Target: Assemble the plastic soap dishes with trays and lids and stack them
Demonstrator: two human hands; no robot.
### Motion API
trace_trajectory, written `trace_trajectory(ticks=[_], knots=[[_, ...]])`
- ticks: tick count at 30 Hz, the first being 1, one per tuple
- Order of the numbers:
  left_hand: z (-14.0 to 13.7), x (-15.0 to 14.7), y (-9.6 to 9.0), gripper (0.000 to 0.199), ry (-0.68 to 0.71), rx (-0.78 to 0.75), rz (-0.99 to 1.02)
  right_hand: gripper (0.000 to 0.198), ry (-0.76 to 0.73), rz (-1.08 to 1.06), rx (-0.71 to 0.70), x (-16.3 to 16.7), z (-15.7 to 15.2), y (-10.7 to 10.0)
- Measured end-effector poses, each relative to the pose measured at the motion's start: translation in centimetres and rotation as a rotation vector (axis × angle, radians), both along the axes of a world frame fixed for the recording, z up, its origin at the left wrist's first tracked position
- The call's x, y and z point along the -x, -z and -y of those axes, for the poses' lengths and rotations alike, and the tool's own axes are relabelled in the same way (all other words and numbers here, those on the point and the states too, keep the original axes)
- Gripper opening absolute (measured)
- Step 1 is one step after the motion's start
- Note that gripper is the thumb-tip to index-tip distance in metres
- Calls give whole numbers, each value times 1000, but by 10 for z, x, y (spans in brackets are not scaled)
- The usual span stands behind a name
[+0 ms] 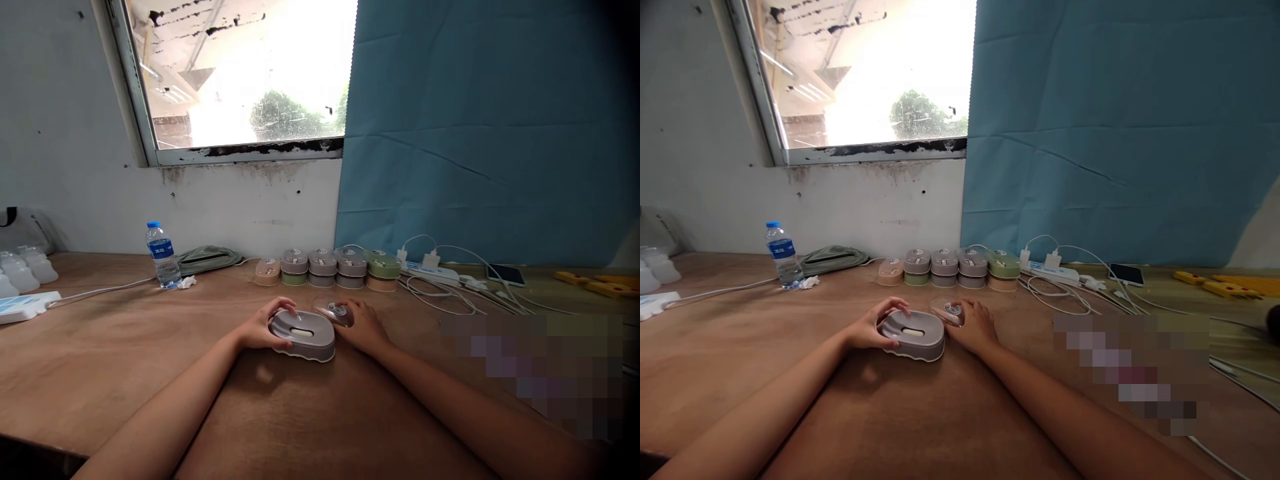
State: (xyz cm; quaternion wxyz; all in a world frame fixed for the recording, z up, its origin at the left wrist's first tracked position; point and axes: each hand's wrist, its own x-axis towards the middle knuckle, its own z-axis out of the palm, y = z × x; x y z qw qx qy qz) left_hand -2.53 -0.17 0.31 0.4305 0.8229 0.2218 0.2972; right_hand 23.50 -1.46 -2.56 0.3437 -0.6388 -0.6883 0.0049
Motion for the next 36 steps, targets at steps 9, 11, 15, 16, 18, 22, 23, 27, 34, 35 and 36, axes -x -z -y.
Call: trace_trajectory(ticks=[9,11,15,16,18,22,23,27,34,35,36], knots=[[-1,1,1,54,-96,86,77,57,-725,17,-228,12,30,-23],[-1,-1,1,49,-118,93,125,68,-748,51,-225,15,35,-24],[-1,-1,0,40,-233,73,230,74,-699,49,-361,17,38,-20],[-2,0,0,37,-293,48,234,72,-684,33,-405,17,37,-19],[-5,3,-1,32,-422,-18,225,62,-648,-3,-462,17,36,-18],[-19,14,1,31,-728,-167,233,31,-614,8,-454,17,33,-18],[-24,19,2,32,-832,-205,229,25,-615,20,-452,17,33,-18],[-43,42,6,34,-1253,-368,95,15,-673,91,-415,17,32,-20],[-66,85,16,34,-1481,-516,-169,12,-865,325,-333,20,38,-23],[-68,88,19,35,-1489,-522,-217,11,-878,342,-334,20,38,-23],[-69,90,21,35,-1493,-515,-254,11,-886,350,-334,21,39,-23]])
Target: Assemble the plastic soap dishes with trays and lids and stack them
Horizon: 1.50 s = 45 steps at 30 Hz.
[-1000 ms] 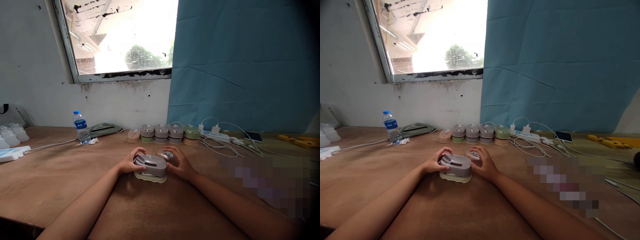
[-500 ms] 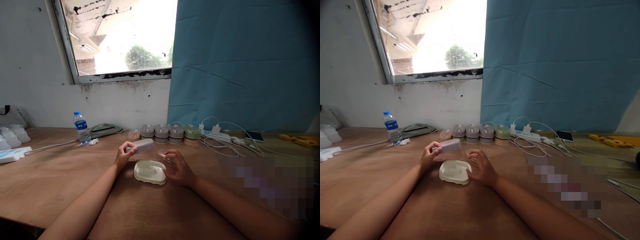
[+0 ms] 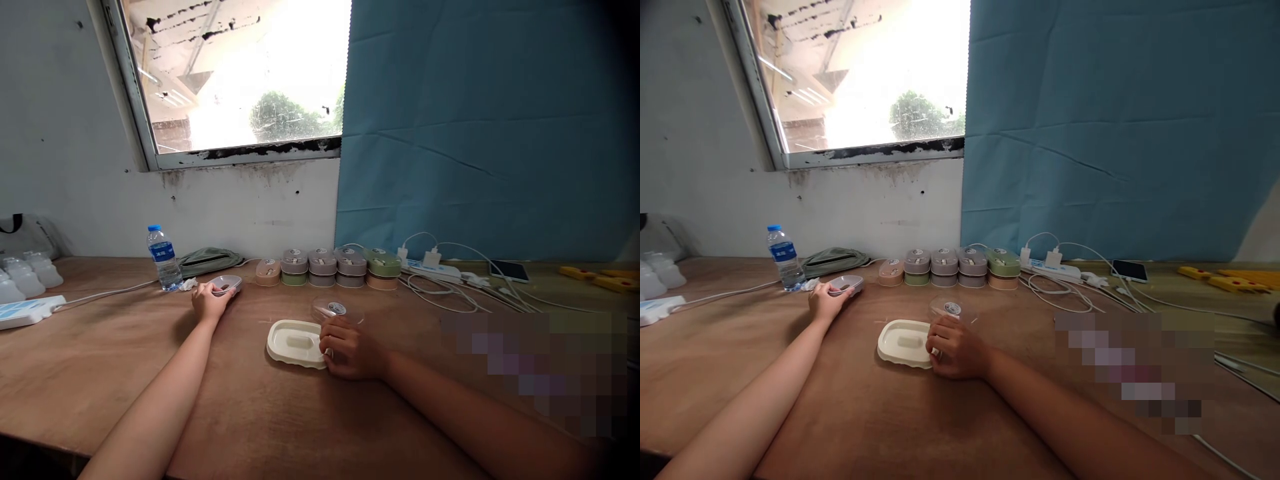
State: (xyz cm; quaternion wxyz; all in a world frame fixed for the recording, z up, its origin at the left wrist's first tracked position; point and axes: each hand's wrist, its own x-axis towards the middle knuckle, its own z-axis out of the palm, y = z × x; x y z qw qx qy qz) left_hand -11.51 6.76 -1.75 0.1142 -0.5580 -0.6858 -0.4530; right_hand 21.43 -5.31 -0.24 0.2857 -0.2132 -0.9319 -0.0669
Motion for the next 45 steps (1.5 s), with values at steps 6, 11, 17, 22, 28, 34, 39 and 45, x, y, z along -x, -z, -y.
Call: trace_trajectory(ticks=[6,11,17,22,28,34,39,45], knots=[[-14,-3,6,37,-25,108,-39,12,40,-58,84,0,3,-1],[-44,-7,6,37,-46,158,-27,12,71,-78,89,2,6,1],[-80,-9,7,44,-56,244,-59,17,108,-98,128,4,4,2],[-98,-10,8,47,-13,311,-117,18,119,-109,171,3,2,4],[-96,-15,7,56,-71,223,-147,19,109,-160,169,1,2,0],[-58,-41,-3,26,155,-154,-262,25,543,-399,239,-16,-21,4],[-8,-87,-16,11,652,-138,-406,50,700,-383,566,-34,-42,14],[41,-119,-33,17,982,-61,-447,59,477,-421,622,-50,-50,18]])
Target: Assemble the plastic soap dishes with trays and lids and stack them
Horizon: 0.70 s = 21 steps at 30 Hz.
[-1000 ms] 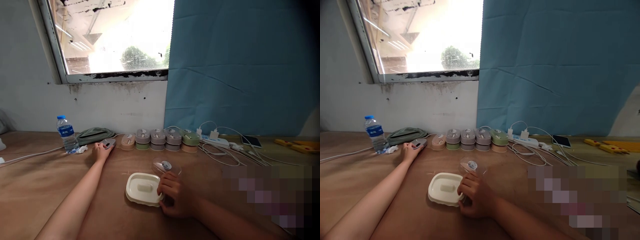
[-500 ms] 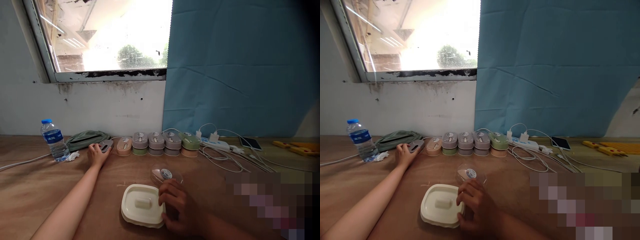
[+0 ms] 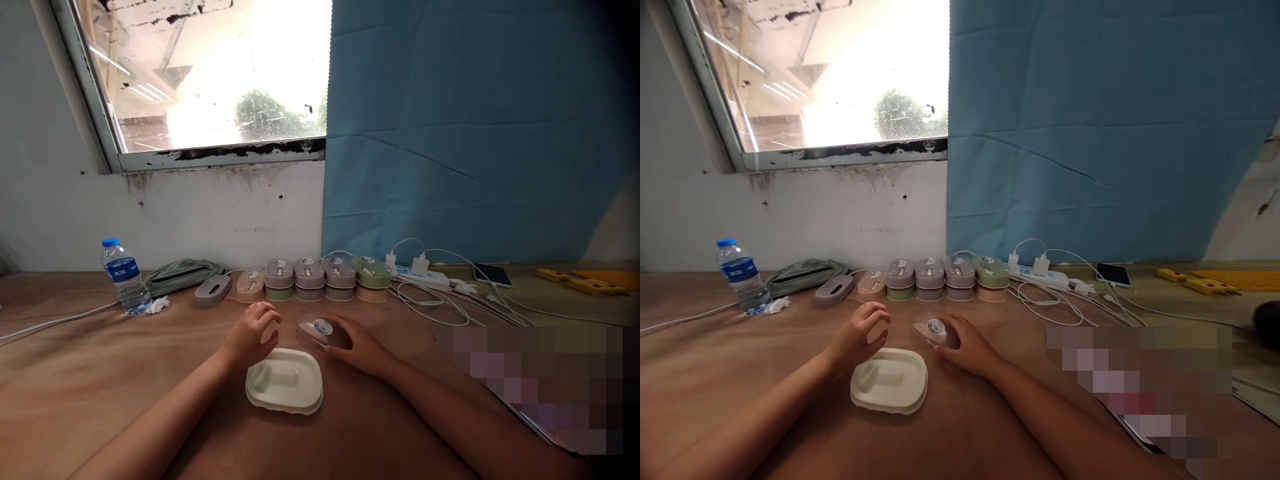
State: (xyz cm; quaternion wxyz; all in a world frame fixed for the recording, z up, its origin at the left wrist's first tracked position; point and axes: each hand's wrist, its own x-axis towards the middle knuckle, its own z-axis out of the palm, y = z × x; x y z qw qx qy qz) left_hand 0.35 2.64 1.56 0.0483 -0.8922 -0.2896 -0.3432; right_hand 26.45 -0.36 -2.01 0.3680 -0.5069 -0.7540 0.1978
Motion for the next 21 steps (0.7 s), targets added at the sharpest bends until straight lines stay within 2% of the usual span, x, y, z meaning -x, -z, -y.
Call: trace_trajectory(ticks=[5,8,11,13,15,18,21], knots=[[39,1,-9,11,85,-39,-59,49,76,-489,75,4,0,-4],[57,5,-10,19,159,-153,-164,50,23,-658,128,13,11,-9],[64,7,-8,27,229,-362,-327,58,-140,-821,362,23,26,-12],[63,7,-6,22,249,-476,-386,60,-235,-908,532,28,33,-14],[62,5,-4,13,241,-556,-389,61,-271,-943,605,31,36,-16],[64,2,-3,14,216,-607,-401,62,-309,-956,661,33,37,-17],[67,0,-6,22,60,-585,-428,62,-349,-958,634,29,35,-16]])
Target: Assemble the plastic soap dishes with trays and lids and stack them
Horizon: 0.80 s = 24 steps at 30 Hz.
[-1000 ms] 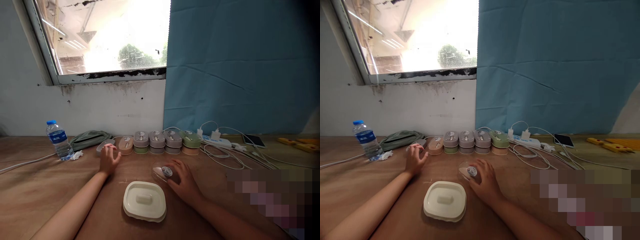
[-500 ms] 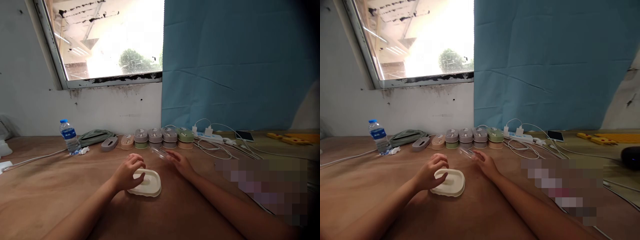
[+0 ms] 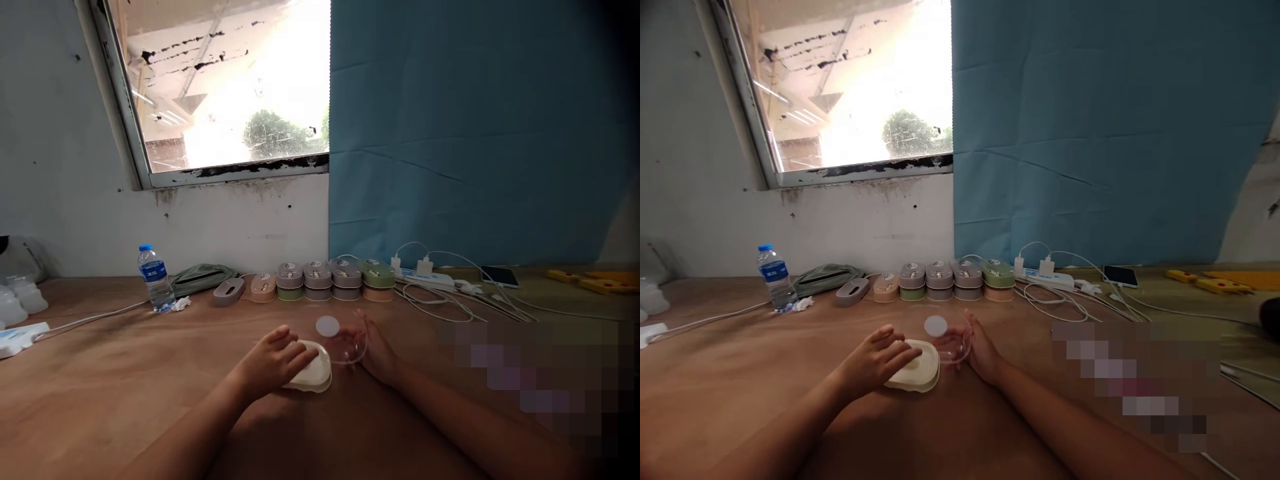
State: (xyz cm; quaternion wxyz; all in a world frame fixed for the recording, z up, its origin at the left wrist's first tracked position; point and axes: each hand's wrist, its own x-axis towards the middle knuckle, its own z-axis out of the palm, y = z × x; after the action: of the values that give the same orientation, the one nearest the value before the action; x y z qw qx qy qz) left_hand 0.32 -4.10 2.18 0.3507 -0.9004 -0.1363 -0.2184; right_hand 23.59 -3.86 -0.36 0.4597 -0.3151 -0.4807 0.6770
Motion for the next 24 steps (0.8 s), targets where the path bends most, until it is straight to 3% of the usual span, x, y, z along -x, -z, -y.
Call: trace_trajectory(ticks=[6,11,17,24], knots=[[-12,25,-21,34,-723,179,200,51,205,58,-92,-13,-11,4],[-39,65,-20,32,-1108,445,242,40,303,135,-112,-11,-14,8],[-68,100,3,33,-1205,635,261,31,336,229,-152,-6,-13,10],[-77,110,14,27,-1213,635,344,22,315,392,-281,0,-8,9]])
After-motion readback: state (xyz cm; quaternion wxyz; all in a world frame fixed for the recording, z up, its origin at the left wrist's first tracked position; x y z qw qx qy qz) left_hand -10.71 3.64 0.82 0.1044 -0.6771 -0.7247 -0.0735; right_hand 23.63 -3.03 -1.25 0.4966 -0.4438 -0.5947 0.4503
